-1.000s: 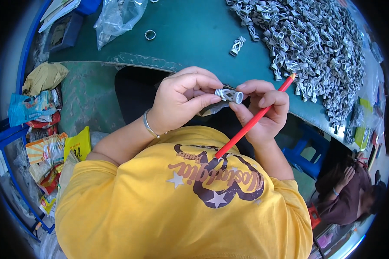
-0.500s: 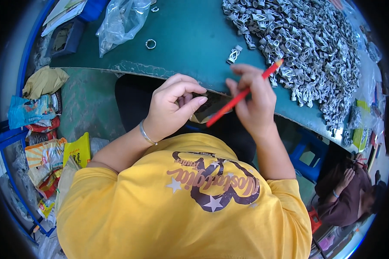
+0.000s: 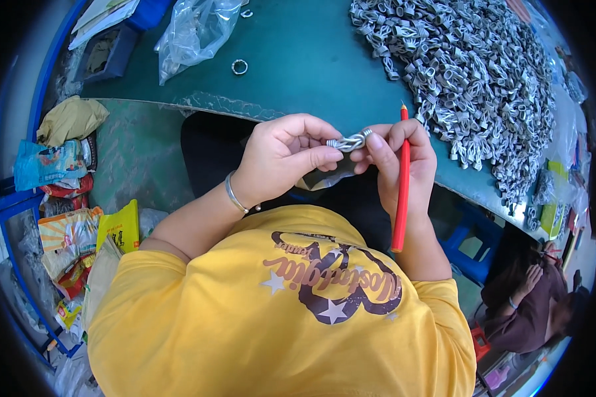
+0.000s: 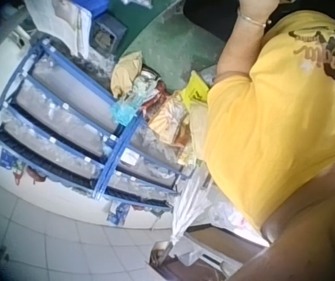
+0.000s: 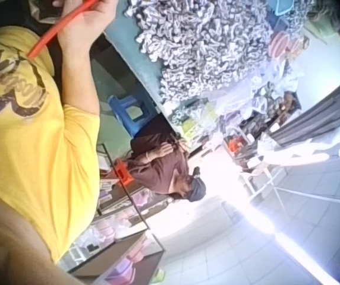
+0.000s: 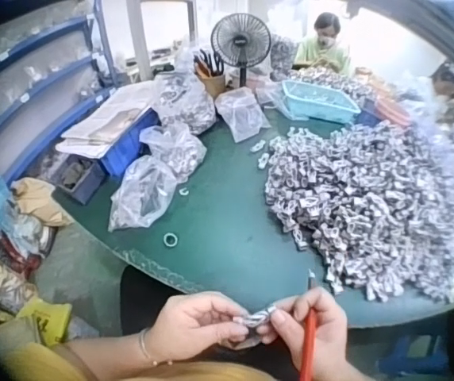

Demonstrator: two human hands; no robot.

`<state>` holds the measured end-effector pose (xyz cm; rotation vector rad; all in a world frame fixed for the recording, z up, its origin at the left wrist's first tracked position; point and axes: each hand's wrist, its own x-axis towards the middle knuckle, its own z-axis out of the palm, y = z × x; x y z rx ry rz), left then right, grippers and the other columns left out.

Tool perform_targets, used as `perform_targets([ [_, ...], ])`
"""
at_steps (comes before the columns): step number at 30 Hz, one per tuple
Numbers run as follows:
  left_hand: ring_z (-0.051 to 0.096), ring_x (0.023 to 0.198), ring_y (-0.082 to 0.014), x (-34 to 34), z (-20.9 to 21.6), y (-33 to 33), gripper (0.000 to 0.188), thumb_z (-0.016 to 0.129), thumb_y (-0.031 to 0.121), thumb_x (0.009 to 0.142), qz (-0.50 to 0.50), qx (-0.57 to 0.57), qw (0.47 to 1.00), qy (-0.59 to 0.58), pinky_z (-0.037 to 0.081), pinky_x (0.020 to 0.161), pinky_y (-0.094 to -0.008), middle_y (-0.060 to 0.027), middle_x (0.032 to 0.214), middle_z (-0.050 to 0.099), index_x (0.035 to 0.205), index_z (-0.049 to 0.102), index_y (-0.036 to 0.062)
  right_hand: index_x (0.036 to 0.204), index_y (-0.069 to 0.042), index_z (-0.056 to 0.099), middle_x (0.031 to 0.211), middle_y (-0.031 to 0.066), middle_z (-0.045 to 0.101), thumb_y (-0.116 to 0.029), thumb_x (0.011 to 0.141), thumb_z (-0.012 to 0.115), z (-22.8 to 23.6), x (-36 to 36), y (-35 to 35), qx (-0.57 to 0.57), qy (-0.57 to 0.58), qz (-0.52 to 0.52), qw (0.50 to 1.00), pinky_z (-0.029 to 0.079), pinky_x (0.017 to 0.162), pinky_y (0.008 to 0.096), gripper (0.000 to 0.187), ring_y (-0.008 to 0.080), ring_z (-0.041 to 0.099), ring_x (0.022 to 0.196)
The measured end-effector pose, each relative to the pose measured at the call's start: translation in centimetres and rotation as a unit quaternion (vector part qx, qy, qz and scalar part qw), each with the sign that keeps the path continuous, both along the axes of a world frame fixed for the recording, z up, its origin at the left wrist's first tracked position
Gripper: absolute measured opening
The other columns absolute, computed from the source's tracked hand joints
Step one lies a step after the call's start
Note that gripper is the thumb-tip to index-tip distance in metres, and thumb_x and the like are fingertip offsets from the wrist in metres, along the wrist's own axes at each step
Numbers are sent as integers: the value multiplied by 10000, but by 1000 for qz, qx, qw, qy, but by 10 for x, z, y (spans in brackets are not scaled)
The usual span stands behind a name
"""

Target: The person picks up small metal pieces from a pile and joins them together by hand and with a red tool, repeating this process for multiple sets of components.

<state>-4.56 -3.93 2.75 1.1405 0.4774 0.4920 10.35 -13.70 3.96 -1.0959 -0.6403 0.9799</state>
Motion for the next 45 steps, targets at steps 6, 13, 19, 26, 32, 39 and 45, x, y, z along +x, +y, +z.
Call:
perform_targets([
  [6,580,737,-105,0,5,-1,201,669,-56,734,48,227,972,-27,481,612,-196,-85,866,598,923,602,-33,791,-57,381,934,166,605,11,833,582,-15,3,-4,45,-31,6,999,490,598,203,217,130,603,726],
  [13,568,701,-153,1,18,3,229,724,-43,655,56,469,880,-44,448,559,-225,-84,824,592,864,649,12,803,-54,403,981,213,595,23,819,592,-28,6,-7,102,69,40,992,510,640,231,205,149,607,735],
  [19,566,716,-149,-1,21,0,245,737,-28,648,64,438,896,-46,450,575,-226,-83,825,589,873,655,21,800,-56,388,1016,229,586,91,806,563,-30,-2,-8,93,95,77,988,526,713,269,228,188,619,813],
  [26,590,729,-139,-10,3,2,219,696,-56,689,47,408,912,-19,475,595,-212,-107,877,593,889,623,-7,815,-65,360,998,208,584,107,743,631,-28,-4,-9,151,-97,-17,984,497,705,246,329,148,595,800],
  [32,604,733,-140,-11,-11,-3,208,688,-37,701,40,332,942,16,490,608,-220,-109,915,590,893,611,-13,799,-44,361,964,191,580,108,714,653,-23,-11,-5,195,-272,10,942,514,635,248,340,151,608,745],
  [39,542,663,-89,-19,0,11,202,689,-30,703,33,410,904,117,444,566,-195,-77,915,573,886,613,9,750,-28,454,893,184,619,46,663,684,-29,0,-5,112,-487,9,866,493,661,361,256,311,615,777],
  [45,563,720,-154,37,26,56,158,647,-13,742,88,526,845,39,467,622,-244,-114,941,582,893,602,2,715,-40,449,843,163,630,69,654,687,-21,31,5,151,-556,-143,804,479,570,339,269,297,601,680],
])
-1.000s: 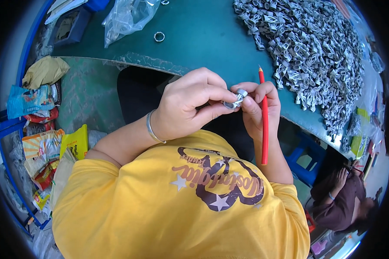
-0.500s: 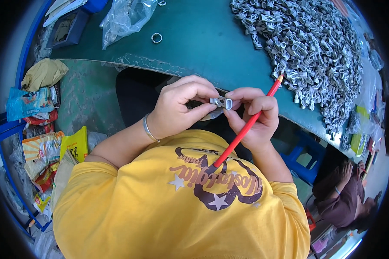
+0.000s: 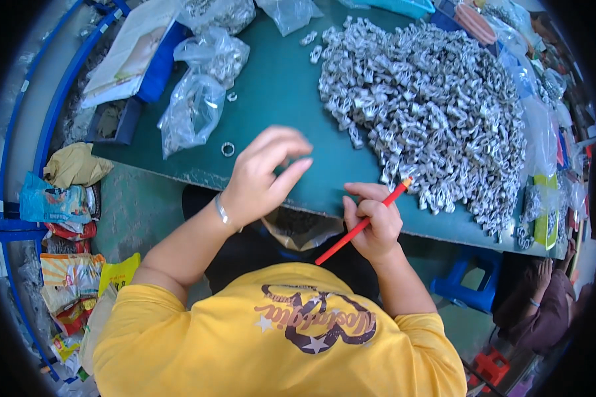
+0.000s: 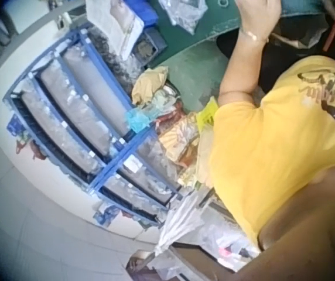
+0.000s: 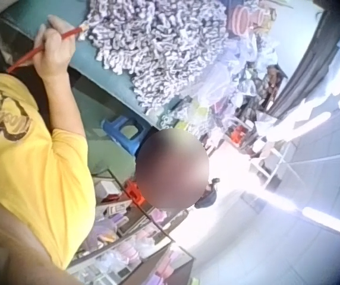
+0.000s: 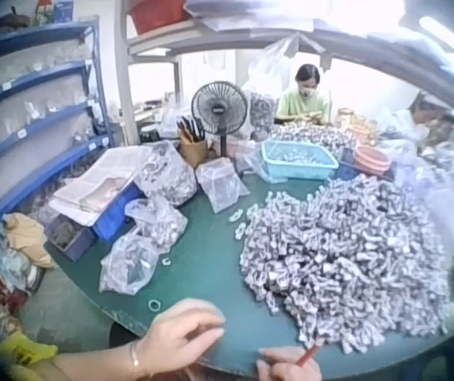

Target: The person picks up small metal pieces from a pile and joins them together by hand and with a red tool, repeating this process for multiple sets of components.

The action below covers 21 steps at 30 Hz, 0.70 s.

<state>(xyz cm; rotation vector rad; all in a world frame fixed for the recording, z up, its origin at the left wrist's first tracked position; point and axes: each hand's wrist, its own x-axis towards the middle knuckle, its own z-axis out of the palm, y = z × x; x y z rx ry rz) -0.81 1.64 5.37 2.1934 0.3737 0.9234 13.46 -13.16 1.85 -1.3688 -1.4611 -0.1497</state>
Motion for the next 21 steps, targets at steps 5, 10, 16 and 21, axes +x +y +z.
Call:
perform_targets([
  [5,466,1110,-300,106,5,94,338,572,260,844,24,110,994,-4,359,951,-362,-154,1138,518,1078,547,17,707,-43,420,821,169,631,90,658,673,-9,4,2,-1,56,-27,998,471,552,315,290,283,596,655],
  [10,481,1101,-268,196,-3,164,448,538,410,858,49,87,988,114,373,936,-328,-131,1143,536,1108,571,39,706,-48,425,796,162,629,86,656,669,-6,5,1,-3,77,-21,997,474,555,320,283,286,598,650],
  [16,510,1021,-204,220,-20,183,508,598,419,808,-114,-46,964,234,384,900,-281,-116,1170,532,1174,560,69,695,-35,442,795,154,625,104,651,655,-8,8,2,33,88,4,996,470,557,332,258,287,590,627],
  [21,493,1103,-229,192,-15,165,468,618,335,791,-52,-46,968,239,371,935,-298,-122,1201,534,1184,557,88,698,-28,447,784,150,619,106,655,648,-8,8,3,46,85,16,995,472,548,326,245,285,586,623],
])
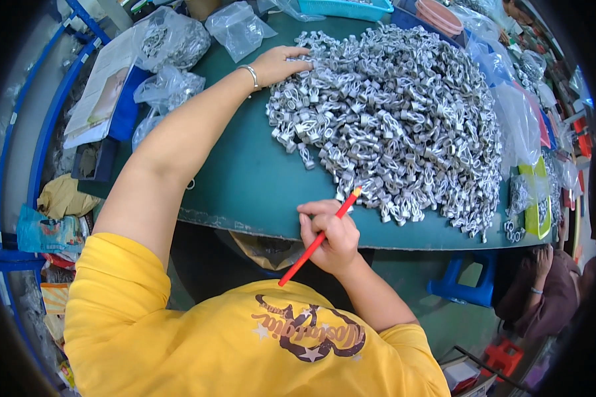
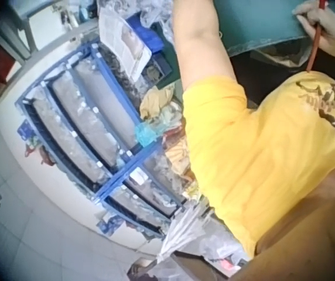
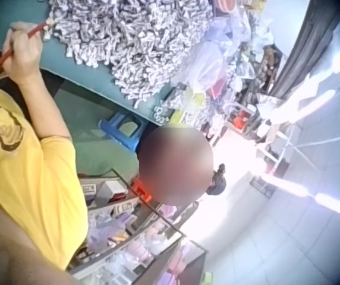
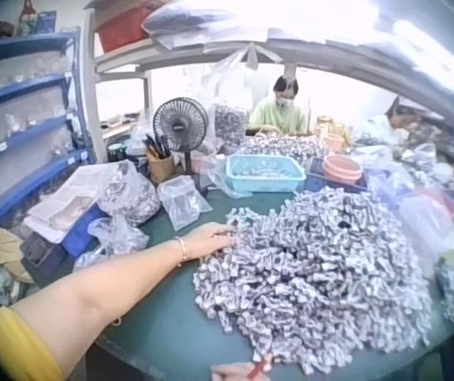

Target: The person picks up small metal pieces from a pile and joins them together by hand and with a red tool, repeating this process for multiple sets of components.

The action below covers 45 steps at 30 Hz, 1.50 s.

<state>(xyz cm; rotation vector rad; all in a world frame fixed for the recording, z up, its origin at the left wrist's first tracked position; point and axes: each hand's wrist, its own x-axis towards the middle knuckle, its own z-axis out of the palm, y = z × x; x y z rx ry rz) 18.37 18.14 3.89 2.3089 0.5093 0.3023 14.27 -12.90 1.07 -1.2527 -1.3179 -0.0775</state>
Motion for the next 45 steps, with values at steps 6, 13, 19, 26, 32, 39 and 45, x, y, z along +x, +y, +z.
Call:
perform_targets([
  [6,578,988,-224,-42,-8,-17,488,641,381,756,30,22,997,-66,423,866,-293,-119,1090,614,1145,585,92,721,-25,460,851,168,617,76,653,662,-1,-3,0,-43,-15,-35,998,482,634,361,235,325,594,736],
  [13,582,989,-241,-89,-25,-80,350,645,307,779,104,-18,975,-197,437,852,-301,-126,1061,620,1055,630,93,826,-35,497,1043,190,563,-28,639,707,1,-1,8,-115,-122,-61,984,429,787,441,281,381,524,910],
  [19,516,1076,-221,-123,-18,-109,245,590,186,833,78,121,958,-249,392,913,-303,-101,1169,548,1047,633,74,826,-49,507,957,136,588,-18,640,693,-2,-4,8,-138,-155,-66,976,434,760,427,265,347,527,875],
  [26,454,1122,-313,-149,-8,-141,263,557,186,821,11,235,943,-235,313,975,-395,-124,1175,534,1050,611,68,777,-67,506,901,88,608,-49,656,707,-2,-6,9,-135,-145,-70,978,395,728,391,235,298,542,836],
  [32,470,1120,-290,-166,-8,-172,320,611,62,752,11,206,955,-215,331,980,-405,-105,1162,552,1071,590,48,748,-84,485,841,66,614,-28,668,706,-4,-8,5,-91,-162,-70,980,379,709,363,241,257,567,777],
  [39,603,876,-220,-182,-25,-185,232,613,5,741,-13,144,966,-213,355,969,-408,-66,1007,645,964,640,64,737,-30,462,766,116,601,84,724,655,-9,-7,3,-22,-25,-72,997,451,537,260,223,214,562,603],
  [45,583,853,-200,-192,-19,-187,213,688,86,695,-25,204,960,-192,350,965,-426,-20,976,654,906,668,105,755,-27,416,799,103,585,92,778,609,0,-13,-5,-47,159,-31,986,454,592,224,228,106,532,656],
])
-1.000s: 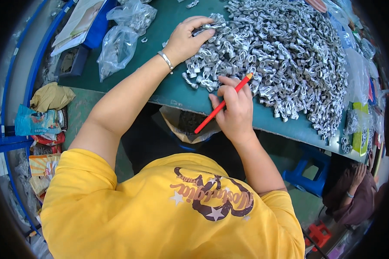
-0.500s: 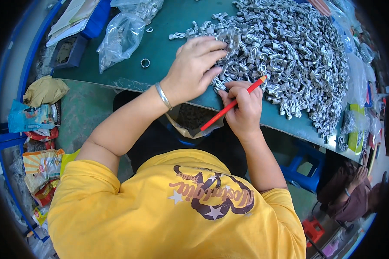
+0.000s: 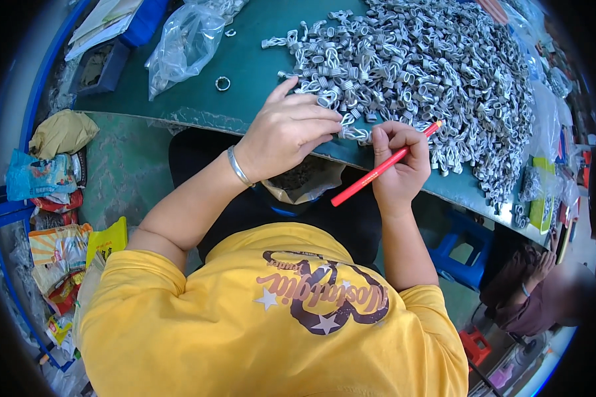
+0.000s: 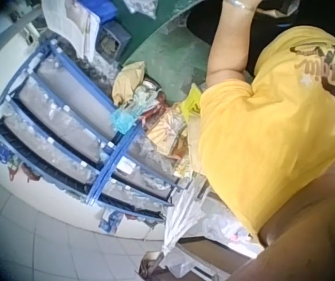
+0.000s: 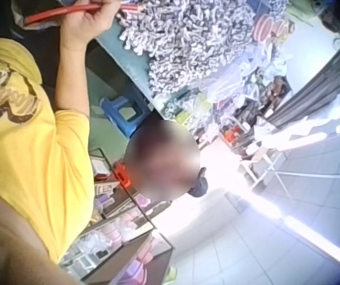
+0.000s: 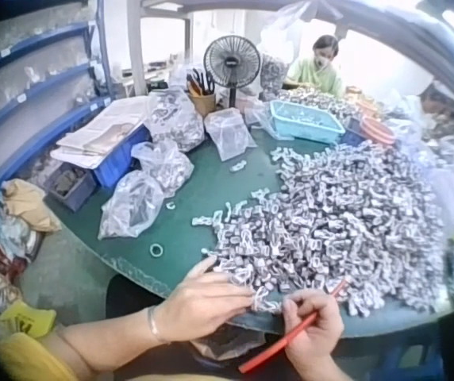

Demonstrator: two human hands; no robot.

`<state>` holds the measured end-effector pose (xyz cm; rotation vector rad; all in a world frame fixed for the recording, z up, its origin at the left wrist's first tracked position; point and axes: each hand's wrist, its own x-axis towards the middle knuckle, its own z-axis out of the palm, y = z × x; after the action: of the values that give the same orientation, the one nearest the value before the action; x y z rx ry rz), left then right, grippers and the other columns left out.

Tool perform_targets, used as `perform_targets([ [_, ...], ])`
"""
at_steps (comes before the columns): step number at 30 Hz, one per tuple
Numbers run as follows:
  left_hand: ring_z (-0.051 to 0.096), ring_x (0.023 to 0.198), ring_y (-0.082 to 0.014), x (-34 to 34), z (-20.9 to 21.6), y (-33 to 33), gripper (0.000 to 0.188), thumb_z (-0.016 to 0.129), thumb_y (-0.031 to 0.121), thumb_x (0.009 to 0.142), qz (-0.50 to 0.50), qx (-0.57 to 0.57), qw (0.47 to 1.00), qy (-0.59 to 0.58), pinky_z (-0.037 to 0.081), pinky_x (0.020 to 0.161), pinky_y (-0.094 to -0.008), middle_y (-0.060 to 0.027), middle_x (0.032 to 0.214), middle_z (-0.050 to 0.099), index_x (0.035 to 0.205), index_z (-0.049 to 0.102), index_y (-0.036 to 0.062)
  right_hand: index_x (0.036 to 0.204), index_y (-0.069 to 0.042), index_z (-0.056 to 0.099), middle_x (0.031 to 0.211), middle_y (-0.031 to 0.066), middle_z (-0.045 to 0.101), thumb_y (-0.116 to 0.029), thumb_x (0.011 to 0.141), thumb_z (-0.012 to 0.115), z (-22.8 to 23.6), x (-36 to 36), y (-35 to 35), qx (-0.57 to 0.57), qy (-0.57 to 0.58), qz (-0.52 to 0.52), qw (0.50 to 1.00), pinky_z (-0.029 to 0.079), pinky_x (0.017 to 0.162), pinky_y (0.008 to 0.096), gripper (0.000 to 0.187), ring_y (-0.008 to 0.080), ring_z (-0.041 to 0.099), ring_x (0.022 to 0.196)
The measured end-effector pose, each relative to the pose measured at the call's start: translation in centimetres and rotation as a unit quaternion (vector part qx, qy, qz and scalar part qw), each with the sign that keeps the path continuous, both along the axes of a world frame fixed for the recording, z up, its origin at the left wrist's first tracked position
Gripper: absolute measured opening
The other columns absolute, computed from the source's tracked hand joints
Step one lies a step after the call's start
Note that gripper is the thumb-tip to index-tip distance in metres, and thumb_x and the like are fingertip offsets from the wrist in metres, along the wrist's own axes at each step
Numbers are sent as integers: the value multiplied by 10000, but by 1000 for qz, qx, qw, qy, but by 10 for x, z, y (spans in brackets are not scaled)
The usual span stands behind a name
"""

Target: The person picks up small metal pieces from a pile and joins them together by hand and with a red tool, repeating this process for multiple sets of components.

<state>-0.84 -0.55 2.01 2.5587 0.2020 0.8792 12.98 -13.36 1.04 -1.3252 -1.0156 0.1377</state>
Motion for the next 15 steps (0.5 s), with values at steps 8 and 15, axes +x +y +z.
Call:
perform_targets([
  [8,508,780,-217,3,6,-4,341,763,264,558,18,18,998,-64,376,752,-350,0,844,590,841,660,104,777,-34,402,841,110,570,83,798,591,4,-7,-6,33,85,19,996,447,633,223,223,106,519,697],
  [15,529,709,-209,-1,7,-5,229,760,140,597,16,-24,996,-90,375,720,-325,-20,774,604,799,663,90,820,-27,396,867,140,574,50,829,567,5,-16,-12,0,241,118,963,498,644,237,188,132,577,707],
])
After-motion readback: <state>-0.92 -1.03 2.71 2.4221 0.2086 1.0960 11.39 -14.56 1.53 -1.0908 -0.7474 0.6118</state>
